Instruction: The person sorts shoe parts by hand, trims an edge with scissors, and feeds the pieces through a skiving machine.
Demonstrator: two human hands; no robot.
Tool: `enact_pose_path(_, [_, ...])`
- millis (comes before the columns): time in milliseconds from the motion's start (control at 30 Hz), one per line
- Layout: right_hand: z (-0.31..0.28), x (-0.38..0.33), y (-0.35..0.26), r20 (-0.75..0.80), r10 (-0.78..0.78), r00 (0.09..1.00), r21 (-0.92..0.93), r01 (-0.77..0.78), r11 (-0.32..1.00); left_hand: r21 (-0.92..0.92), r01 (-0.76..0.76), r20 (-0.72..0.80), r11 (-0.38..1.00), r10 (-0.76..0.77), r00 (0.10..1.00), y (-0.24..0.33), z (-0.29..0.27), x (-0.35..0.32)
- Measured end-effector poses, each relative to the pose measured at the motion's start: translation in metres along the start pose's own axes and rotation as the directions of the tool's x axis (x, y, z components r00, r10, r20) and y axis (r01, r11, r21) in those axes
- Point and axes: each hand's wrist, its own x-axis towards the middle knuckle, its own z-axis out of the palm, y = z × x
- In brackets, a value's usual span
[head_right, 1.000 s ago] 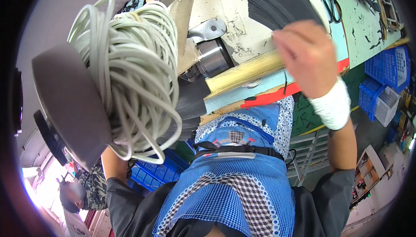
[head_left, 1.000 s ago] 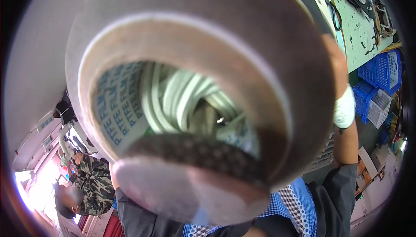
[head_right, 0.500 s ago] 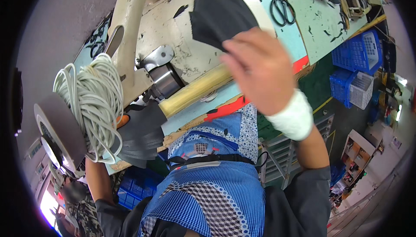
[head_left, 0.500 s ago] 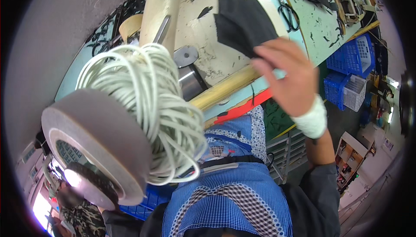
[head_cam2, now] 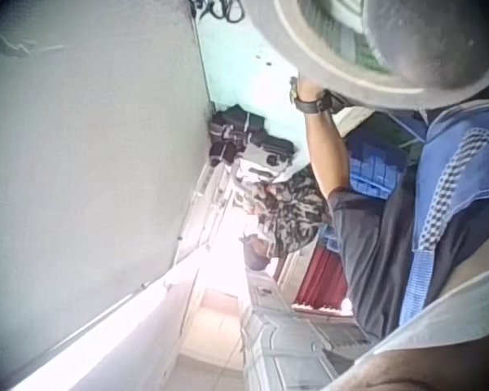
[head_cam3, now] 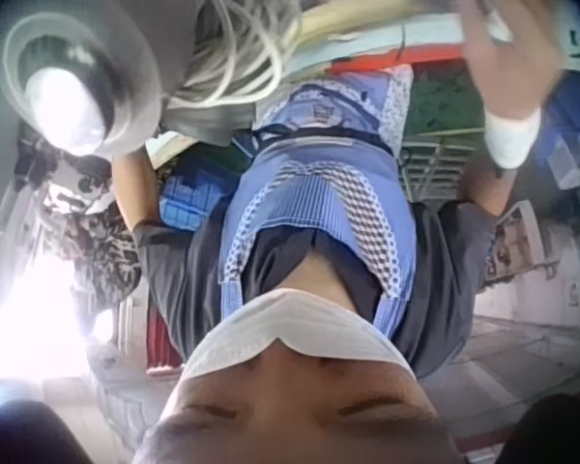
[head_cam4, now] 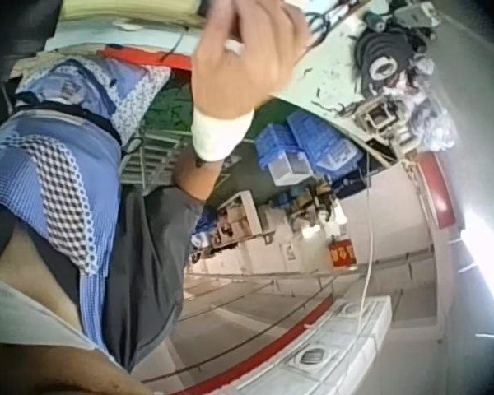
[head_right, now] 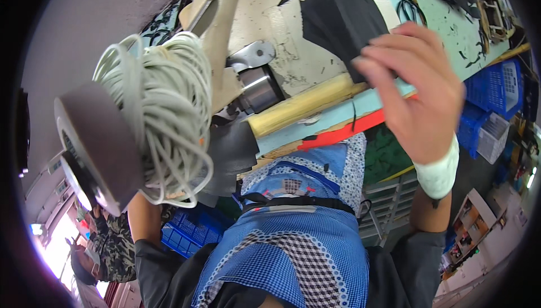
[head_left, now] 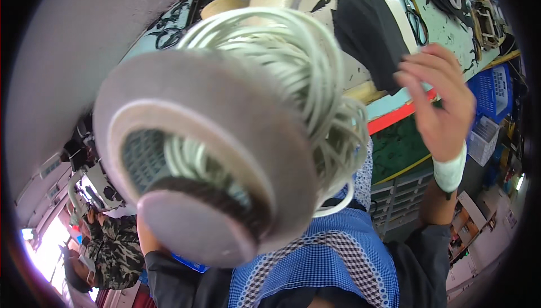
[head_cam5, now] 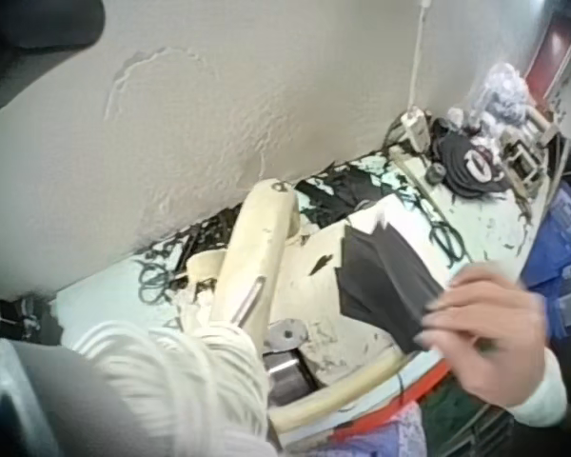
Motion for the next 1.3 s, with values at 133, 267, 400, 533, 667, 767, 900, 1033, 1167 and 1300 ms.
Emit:
enact_pose_path(133, [0.046, -0.018, -0.006, 0.405, 0.150, 0.902, 0.489, -0.353, 0.797, 0.000, 0.020, -0.019, 1.000, -0.020, 1.000, -0.001, 0.000, -0.009])
enact_pose_path(267, [0.090, -0.021, -0.017, 0.208, -0.046, 0.977, 0.513, -0.069, 0.856, -0.003, -0.004, -0.001, 1.000, 0.004, 1.000, -0.006, 0.004, 0.000])
enact_pose_path(400, [0.027, -0.011, -0.007, 0.356, 0.092, 0.930, 0.355, -0.226, 0.907, -0.002, 0.004, -0.012, 1.000, -0.004, 1.000, -0.011, 0.006, -0.003])
enact_pose_path(533, [0.018, -0.010, 0.002, 0.030, -0.017, 0.999, 0.039, 0.016, 0.999, 0.029, -0.006, -0.043, 1.000, 0.007, 0.999, -0.003, 0.005, -0.005])
enact_pose_path(667, [0.040, -0.050, -0.035, 0.278, 0.127, 0.952, 0.452, -0.246, 0.857, 0.051, -0.037, -0.087, 0.998, 0.041, 0.995, 0.021, 0.030, -0.016])
enact_pose_path(767, [0.056, -0.083, -0.080, 0.823, 0.069, 0.563, 0.562, -0.826, 0.042, -0.127, -0.123, -0.288, 0.984, 0.082, 0.954, 0.062, 0.070, -0.034])
enact_pose_path(900, [0.039, -0.119, -0.074, 0.911, 0.065, 0.408, 0.408, -0.913, 0.013, -0.603, 0.020, -0.055, 0.798, -0.067, 0.996, 0.065, 0.111, -0.055])
enact_pose_path(1033, [0.036, -0.113, -0.104, 0.874, 0.154, 0.461, 0.460, -0.887, 0.043, -0.690, 0.110, -0.003, 0.716, -0.155, 0.988, 0.065, 0.099, -0.066])
enact_pose_path(1167, [0.020, -0.084, -0.090, 0.733, 0.255, 0.631, 0.528, -0.763, 0.372, -0.484, -0.020, -0.095, 0.875, -0.030, 0.995, 0.068, 0.103, -0.077])
enact_pose_path(1300, [0.053, -0.038, -0.011, 0.115, 0.329, 0.937, -0.231, -0.297, 0.927, -0.603, -0.001, -0.126, 0.798, -0.094, 0.987, 0.078, 0.114, -0.081])
